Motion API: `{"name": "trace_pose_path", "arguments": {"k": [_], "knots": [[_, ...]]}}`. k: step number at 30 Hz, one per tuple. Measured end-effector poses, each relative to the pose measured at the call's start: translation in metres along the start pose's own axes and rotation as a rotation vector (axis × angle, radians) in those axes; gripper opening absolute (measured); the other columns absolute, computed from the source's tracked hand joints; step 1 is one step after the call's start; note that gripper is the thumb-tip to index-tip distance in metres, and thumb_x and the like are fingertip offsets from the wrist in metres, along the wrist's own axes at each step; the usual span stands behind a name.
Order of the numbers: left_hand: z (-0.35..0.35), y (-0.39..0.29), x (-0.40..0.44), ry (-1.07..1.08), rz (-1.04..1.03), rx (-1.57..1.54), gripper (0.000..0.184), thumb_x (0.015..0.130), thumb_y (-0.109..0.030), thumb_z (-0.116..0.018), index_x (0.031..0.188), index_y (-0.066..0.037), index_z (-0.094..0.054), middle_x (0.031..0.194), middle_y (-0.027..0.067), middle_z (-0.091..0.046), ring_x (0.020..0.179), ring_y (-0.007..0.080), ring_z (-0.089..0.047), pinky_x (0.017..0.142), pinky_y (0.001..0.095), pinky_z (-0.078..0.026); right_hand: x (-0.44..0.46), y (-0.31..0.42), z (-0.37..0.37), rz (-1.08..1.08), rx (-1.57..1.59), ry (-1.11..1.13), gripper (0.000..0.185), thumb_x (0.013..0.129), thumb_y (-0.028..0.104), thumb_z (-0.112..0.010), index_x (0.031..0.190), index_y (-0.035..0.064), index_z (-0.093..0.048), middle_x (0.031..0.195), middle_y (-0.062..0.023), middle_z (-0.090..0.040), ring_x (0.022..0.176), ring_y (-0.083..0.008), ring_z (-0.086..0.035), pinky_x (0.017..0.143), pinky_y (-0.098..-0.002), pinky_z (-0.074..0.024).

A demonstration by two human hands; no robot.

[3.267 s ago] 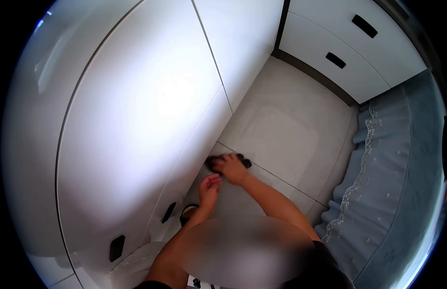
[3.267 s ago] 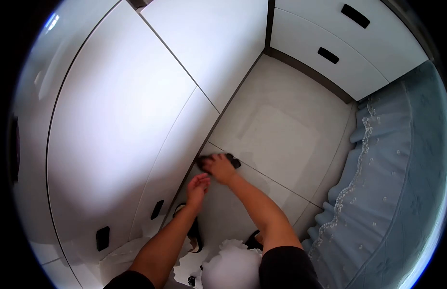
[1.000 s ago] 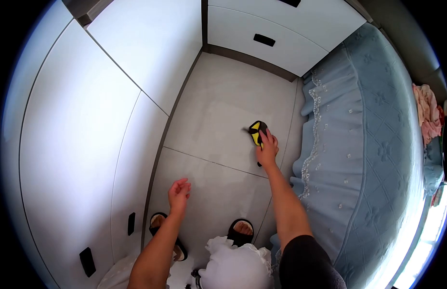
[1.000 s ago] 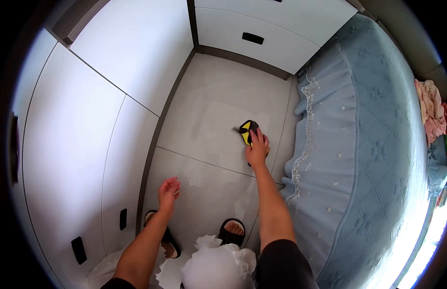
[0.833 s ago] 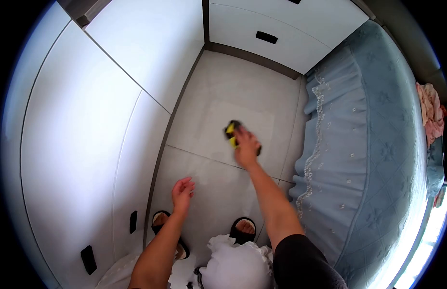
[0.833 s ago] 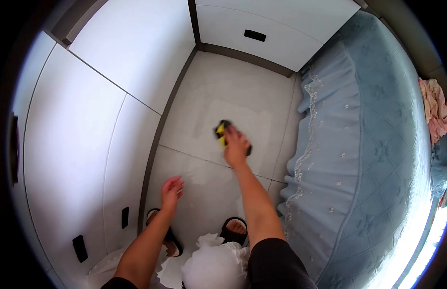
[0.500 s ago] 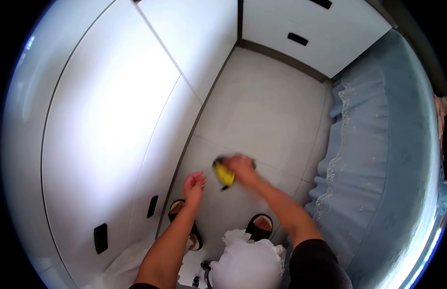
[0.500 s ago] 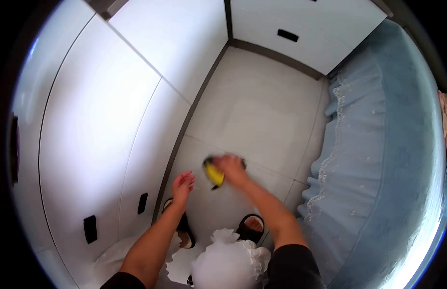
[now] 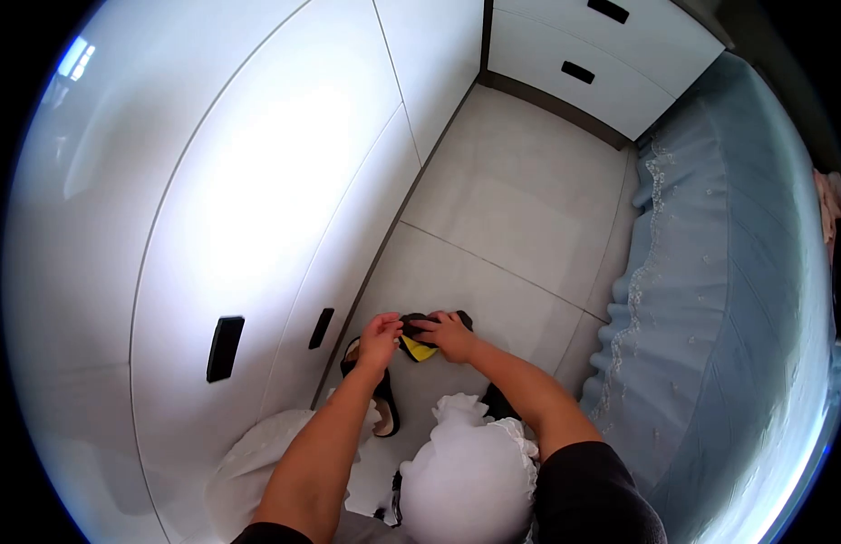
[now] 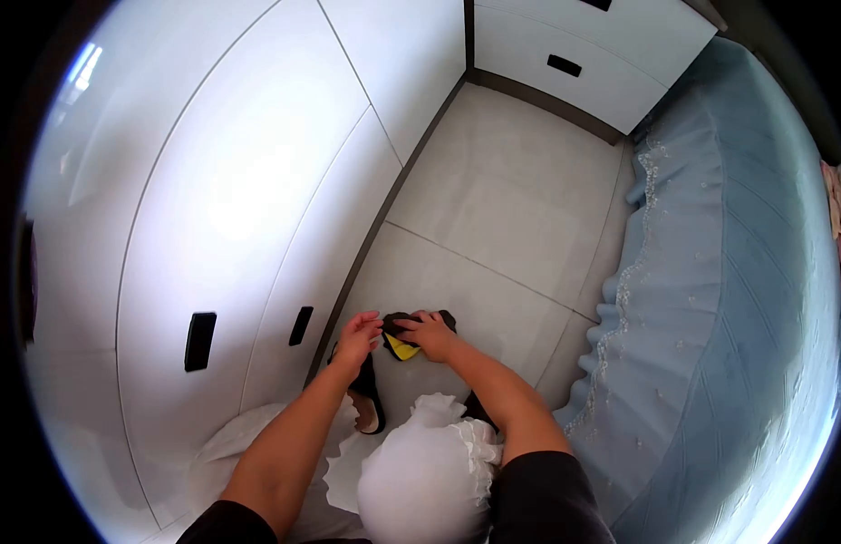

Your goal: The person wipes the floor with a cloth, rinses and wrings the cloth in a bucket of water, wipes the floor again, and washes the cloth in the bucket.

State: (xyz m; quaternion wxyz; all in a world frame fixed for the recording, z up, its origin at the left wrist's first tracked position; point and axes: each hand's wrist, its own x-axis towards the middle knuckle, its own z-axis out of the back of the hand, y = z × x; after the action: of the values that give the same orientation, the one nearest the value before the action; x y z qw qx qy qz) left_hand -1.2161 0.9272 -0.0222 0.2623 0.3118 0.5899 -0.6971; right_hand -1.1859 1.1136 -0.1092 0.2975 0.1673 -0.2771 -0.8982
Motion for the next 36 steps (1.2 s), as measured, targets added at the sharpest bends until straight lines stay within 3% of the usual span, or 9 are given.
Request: {"name": "trace_pose_path", "arguments": {"k": [2, 6, 12, 21, 24, 28, 31, 35, 36], "knots": [[0.004, 0.007, -0.009, 0.004, -0.016, 0.002, 0.025, 0.092, -0.015, -0.051, 0.117, -0.015, -0.057, 0.108, -0.002, -0.061, 0.093, 0.0089, -0.055, 0.08, 0.0271, -0.044, -0.011, 0.006, 0.01, -0.068, 0.057, 0.07, 0.06, 0.063, -0.004, -0.06, 0.116, 0.0231, -0.064, 0.141, 0.0019, -0.044, 0.121, -0.0282, -0.043, 0.095, -0.0466, -0.0344], [0.005, 0.02, -0.023, 0.015, -0.071, 0.048, 0.025, 0.092, -0.014, -0.05, 0.116, -0.014, -0.057, 0.108, -0.0013, -0.061, 0.094, 0.0094, -0.055, 0.081, 0.028, -0.044, -0.025, 0.008, 0.001, -0.252, 0.238, -0.061, 0.059, 0.063, -0.007, -0.055, 0.114, 0.0207, -0.064, 0.139, 0.0004, -0.047, 0.117, -0.0316, -0.046, 0.092, -0.0477, -0.037], [-0.013, 0.033, -0.038, 0.109, -0.119, -0.001, 0.025, 0.092, -0.014, -0.051, 0.115, -0.012, -0.058, 0.106, -0.0001, -0.062, 0.093, 0.01, -0.056, 0.079, 0.0276, -0.045, -0.066, -0.005, 0.016, -0.368, 0.347, -0.609, 0.057, 0.063, -0.008, -0.049, 0.115, 0.012, -0.06, 0.132, -0.0187, -0.042, 0.121, -0.0382, -0.043, 0.101, -0.0413, -0.0377], [-0.016, 0.081, -0.042, 0.167, -0.215, 0.062, 0.023, 0.091, -0.012, -0.051, 0.112, -0.011, -0.06, 0.102, 0.0011, -0.063, 0.089, 0.0117, -0.057, 0.074, 0.0275, -0.046, -0.142, 0.026, 0.072, -0.609, 0.332, -0.816, 0.047, 0.069, -0.008, -0.051, 0.113, 0.0081, -0.06, 0.122, -0.0167, -0.045, 0.108, -0.0341, -0.052, 0.093, -0.035, -0.0445], [-0.022, 0.077, -0.051, 0.198, -0.178, 0.148, 0.023, 0.091, -0.011, -0.05, 0.111, -0.011, -0.06, 0.102, 0.0014, -0.063, 0.089, 0.012, -0.057, 0.075, 0.0281, -0.046, -0.161, 0.021, 0.061, -0.691, 0.218, -0.903, 0.046, 0.07, -0.007, -0.052, 0.113, 0.0082, -0.06, 0.122, -0.0166, -0.045, 0.109, -0.0336, -0.052, 0.094, -0.0352, -0.0438], [-0.045, 0.094, -0.046, 0.229, -0.17, 0.099, 0.022, 0.09, -0.009, -0.051, 0.111, -0.007, -0.059, 0.098, 0.0031, -0.063, 0.088, 0.0127, -0.059, 0.076, 0.027, -0.047, -0.191, 0.015, -0.003, -0.864, 0.259, -1.12, 0.057, 0.072, -0.004, -0.055, 0.126, 0.0112, -0.052, 0.13, -0.0188, -0.042, 0.12, -0.0361, -0.043, 0.103, -0.0403, -0.0357], [-0.061, 0.095, -0.052, 0.309, -0.101, 0.131, 0.023, 0.092, -0.012, -0.05, 0.114, -0.012, -0.059, 0.102, 0.0008, -0.062, 0.091, 0.0115, -0.057, 0.077, 0.0274, -0.045, -0.202, 0.038, -0.049, -1.267, -0.121, -0.974, 0.058, 0.076, 0.002, -0.054, 0.133, 0.0121, -0.047, 0.14, -0.0203, -0.036, 0.128, -0.0368, -0.036, 0.107, -0.0471, -0.0287], [-0.076, 0.086, -0.054, 0.315, -0.094, 0.094, 0.022, 0.093, -0.011, -0.05, 0.112, -0.012, -0.06, 0.1, 0.0004, -0.063, 0.088, 0.0103, -0.058, 0.073, 0.0262, -0.045, -0.223, 0.033, -0.055, -0.911, -0.356, -0.503, 0.054, 0.083, 0.018, -0.054, 0.135, 0.0093, -0.044, 0.146, -0.0241, -0.027, 0.134, -0.0401, -0.028, 0.108, -0.0506, -0.0252], [-0.077, 0.084, -0.052, 0.316, -0.093, 0.1, 0.022, 0.093, -0.012, -0.05, 0.113, -0.012, -0.059, 0.102, 0.0001, -0.063, 0.089, 0.0103, -0.058, 0.075, 0.0267, -0.045, -0.222, 0.03, -0.057, -0.935, -0.284, -0.555, 0.056, 0.083, 0.019, -0.056, 0.136, 0.0091, -0.043, 0.148, -0.0242, -0.024, 0.134, -0.0411, -0.027, 0.108, -0.0506, -0.0249]]}}
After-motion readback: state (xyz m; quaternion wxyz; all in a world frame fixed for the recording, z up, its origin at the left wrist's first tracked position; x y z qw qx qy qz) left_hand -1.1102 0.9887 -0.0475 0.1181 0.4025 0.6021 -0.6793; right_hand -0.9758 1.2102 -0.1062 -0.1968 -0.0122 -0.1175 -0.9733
